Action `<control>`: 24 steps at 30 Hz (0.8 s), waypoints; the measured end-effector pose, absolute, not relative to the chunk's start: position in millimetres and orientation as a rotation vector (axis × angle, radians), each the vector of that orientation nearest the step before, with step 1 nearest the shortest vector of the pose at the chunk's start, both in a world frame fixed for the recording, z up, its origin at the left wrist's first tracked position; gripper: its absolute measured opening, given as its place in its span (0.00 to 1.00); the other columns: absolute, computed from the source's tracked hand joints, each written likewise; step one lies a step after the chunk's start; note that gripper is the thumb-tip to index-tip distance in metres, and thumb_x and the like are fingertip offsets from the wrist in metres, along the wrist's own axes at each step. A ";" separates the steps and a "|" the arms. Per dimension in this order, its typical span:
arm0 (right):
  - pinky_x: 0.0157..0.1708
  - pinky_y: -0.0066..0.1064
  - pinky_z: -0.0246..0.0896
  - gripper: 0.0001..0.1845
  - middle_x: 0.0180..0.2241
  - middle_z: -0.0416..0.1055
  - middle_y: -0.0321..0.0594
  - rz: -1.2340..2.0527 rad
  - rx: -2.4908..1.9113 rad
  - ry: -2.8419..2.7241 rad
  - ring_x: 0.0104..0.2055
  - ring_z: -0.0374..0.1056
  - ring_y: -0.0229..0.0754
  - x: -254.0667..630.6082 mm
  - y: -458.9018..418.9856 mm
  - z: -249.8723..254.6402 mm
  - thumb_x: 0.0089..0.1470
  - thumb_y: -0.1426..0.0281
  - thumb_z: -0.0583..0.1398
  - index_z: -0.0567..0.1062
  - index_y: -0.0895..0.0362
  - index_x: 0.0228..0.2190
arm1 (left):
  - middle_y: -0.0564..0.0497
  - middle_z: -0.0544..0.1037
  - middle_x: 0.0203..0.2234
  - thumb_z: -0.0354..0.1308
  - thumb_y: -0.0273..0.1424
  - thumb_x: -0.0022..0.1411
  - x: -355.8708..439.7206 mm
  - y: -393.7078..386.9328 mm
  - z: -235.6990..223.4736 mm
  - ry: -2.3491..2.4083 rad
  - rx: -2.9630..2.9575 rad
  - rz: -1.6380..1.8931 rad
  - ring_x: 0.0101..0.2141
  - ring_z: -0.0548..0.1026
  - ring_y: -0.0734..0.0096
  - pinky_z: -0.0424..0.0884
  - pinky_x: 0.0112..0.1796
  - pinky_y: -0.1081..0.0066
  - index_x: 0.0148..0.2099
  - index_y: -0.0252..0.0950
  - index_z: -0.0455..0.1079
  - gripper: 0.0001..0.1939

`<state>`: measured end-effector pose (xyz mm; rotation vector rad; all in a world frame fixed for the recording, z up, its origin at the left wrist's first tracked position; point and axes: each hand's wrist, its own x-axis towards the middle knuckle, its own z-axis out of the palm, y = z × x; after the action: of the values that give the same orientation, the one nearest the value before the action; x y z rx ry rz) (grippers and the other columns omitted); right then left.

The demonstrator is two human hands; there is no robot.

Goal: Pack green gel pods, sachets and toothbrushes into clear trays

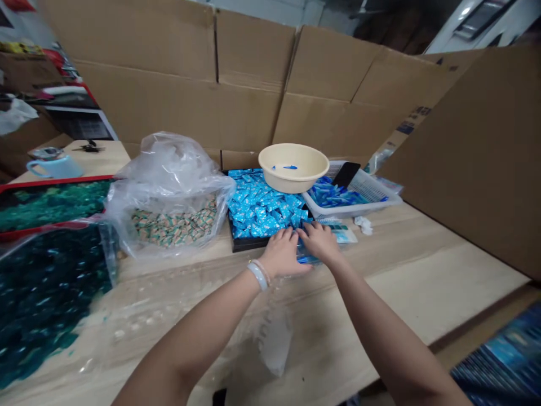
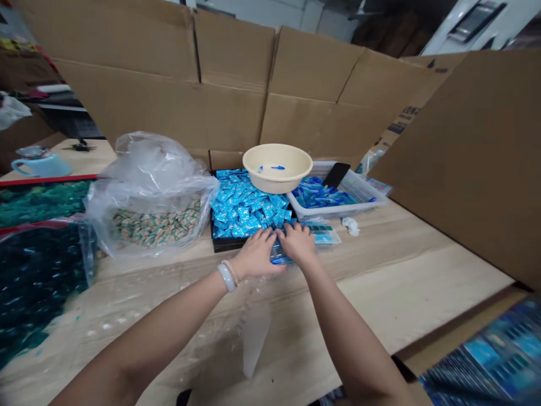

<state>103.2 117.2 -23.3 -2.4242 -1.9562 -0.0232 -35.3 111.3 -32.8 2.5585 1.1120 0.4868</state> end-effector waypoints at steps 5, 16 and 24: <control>0.43 0.46 0.51 0.28 0.49 0.60 0.44 0.080 -2.481 -1.984 0.49 0.54 0.55 101.7 124.4 -10.1 0.53 0.51 0.40 0.66 0.50 0.46 | 0.38 0.54 0.56 0.52 0.55 0.40 -34.8 120.3 -31.5 1.123 2.498 0.440 0.55 0.51 0.51 0.50 0.52 0.58 0.58 0.30 0.48 0.49; 0.41 0.45 0.49 0.31 0.46 0.63 0.49 0.062 -2.381 -2.002 0.48 0.53 0.55 98.3 114.6 -7.4 0.53 0.51 0.38 0.70 0.56 0.41 | 0.38 0.48 0.58 0.54 0.52 0.41 -34.4 99.5 -21.8 1.187 2.513 0.364 0.57 0.46 0.52 0.47 0.54 0.57 0.60 0.29 0.42 0.50; 0.41 0.44 0.46 0.32 0.42 0.66 0.50 -0.075 -2.264 -1.857 0.46 0.54 0.54 98.9 107.0 -12.1 0.54 0.52 0.38 0.71 0.57 0.39 | 0.37 0.42 0.59 0.51 0.55 0.43 -31.2 88.6 -12.0 1.230 2.634 0.285 0.58 0.37 0.53 0.41 0.55 0.53 0.61 0.26 0.39 0.52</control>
<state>98.9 107.0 -12.1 -2.2640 -1.8572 -0.0754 -31.2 88.6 -12.0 2.6338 1.2296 0.2848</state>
